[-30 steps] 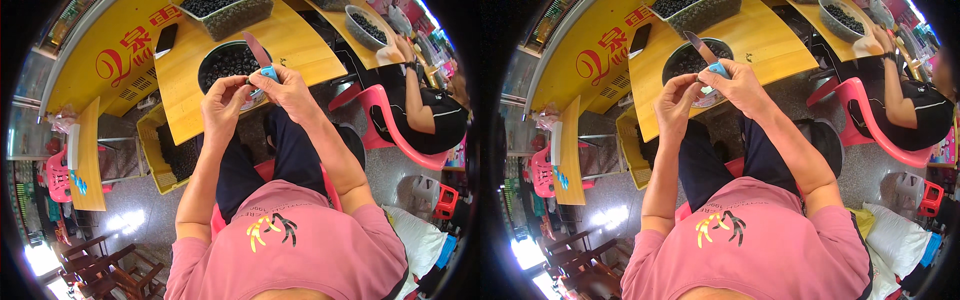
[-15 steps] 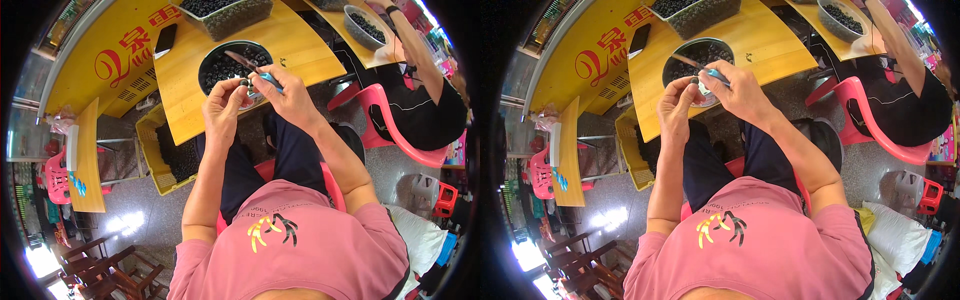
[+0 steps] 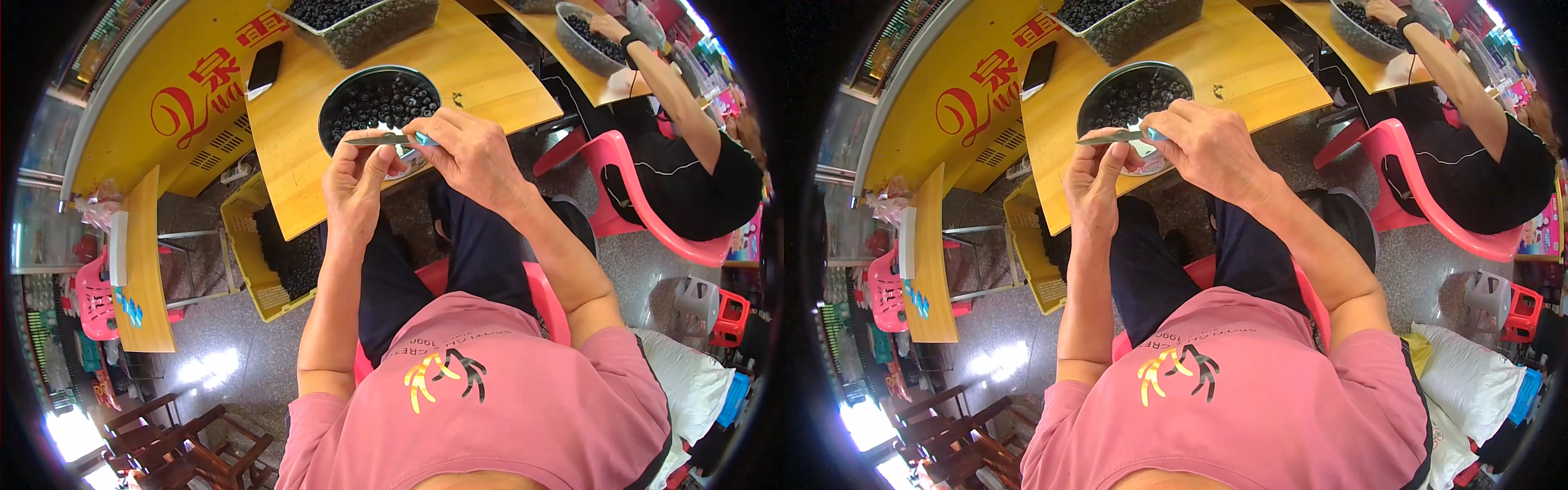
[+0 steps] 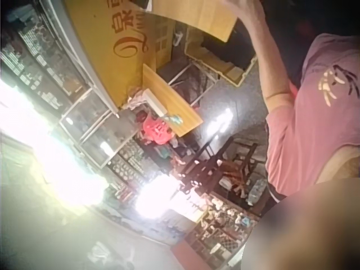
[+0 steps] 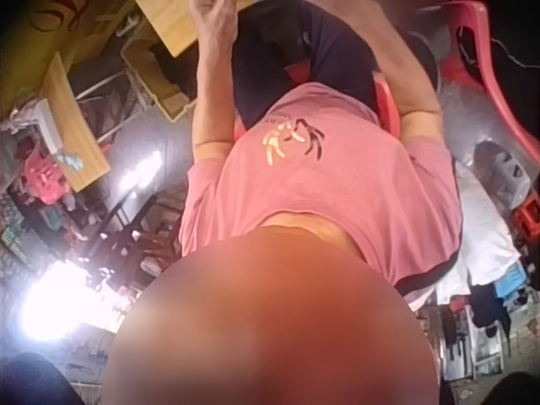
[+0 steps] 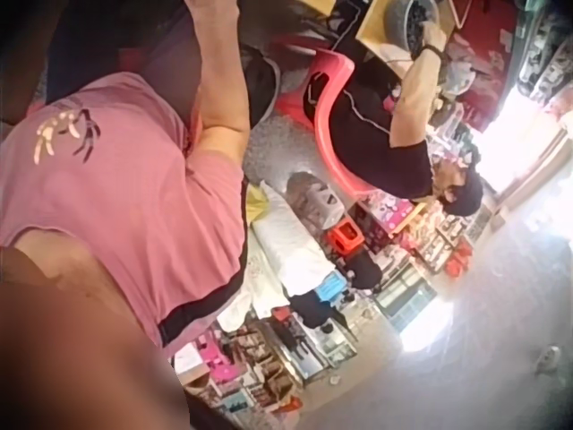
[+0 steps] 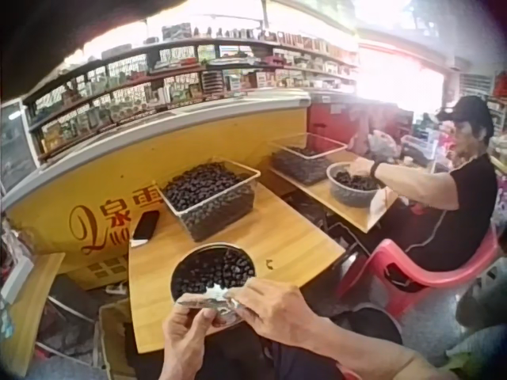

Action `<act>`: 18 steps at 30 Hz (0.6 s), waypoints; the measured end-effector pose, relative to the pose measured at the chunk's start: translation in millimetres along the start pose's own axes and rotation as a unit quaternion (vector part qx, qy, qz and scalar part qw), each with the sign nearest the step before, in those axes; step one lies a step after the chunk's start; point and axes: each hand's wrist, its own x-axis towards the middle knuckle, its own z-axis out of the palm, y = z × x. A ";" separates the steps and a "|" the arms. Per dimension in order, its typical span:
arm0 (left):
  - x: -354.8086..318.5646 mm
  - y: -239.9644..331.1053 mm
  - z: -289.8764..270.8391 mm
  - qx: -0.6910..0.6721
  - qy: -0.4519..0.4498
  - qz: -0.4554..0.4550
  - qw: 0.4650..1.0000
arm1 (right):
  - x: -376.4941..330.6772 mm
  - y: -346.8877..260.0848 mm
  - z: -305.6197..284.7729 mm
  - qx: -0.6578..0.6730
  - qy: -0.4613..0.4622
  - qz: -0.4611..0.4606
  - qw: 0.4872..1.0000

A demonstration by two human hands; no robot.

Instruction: The person is using a small knife to trim and clean black seeds at a workstation.

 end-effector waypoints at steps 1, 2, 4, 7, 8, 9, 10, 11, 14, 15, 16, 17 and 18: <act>0.2 -0.4 -0.9 0.001 -0.003 0.009 1.000 | 0.6 -0.7 -0.2 0.001 -0.002 -0.001 1.000; 0.2 0.2 -1.0 0.001 -0.003 0.009 1.000 | 1.1 -1.1 -0.1 0.003 -0.003 -0.002 1.000; -0.4 3.3 0.5 -0.019 -0.006 0.014 1.000 | 2.0 0.3 -0.3 0.006 0.002 -0.011 1.000; -5.8 11.9 1.6 -0.078 -0.052 -0.005 0.996 | -4.1 27.7 13.2 -0.014 0.025 0.027 0.999; -8.4 19.5 8.0 -0.092 -0.045 0.008 0.995 | -3.2 32.1 17.1 -0.032 0.042 0.073 0.996; -7.6 18.3 6.7 -0.093 -0.046 0.007 0.995 | -5.8 33.5 17.2 -0.033 0.043 0.074 0.996; -5.3 15.3 4.4 -0.060 -0.029 -0.001 0.998 | -1.5 29.1 13.7 0.050 0.039 0.155 0.986; -8.3 15.0 0.9 -0.026 -0.011 -0.014 1.000 | 0.2 18.1 10.4 0.136 0.032 0.237 0.961; -6.2 5.5 -3.5 0.018 0.021 0.024 0.999 | 10.7 -12.9 -0.4 0.343 -0.038 0.277 0.897; -6.8 3.6 -4.2 0.068 0.030 0.062 0.995 | 11.0 -15.4 1.6 0.346 -0.041 0.274 0.896; -8.7 10.7 2.9 0.027 0.048 0.053 0.997 | 11.9 -17.7 4.5 0.368 -0.058 0.275 0.886; -9.3 8.9 3.1 0.031 0.055 0.055 0.996 | 12.8 -20.5 8.1 0.390 -0.076 0.276 0.875; -8.7 5.2 0.6 0.077 0.059 0.099 0.990 | 12.1 -23.4 11.9 0.464 -0.054 0.299 0.832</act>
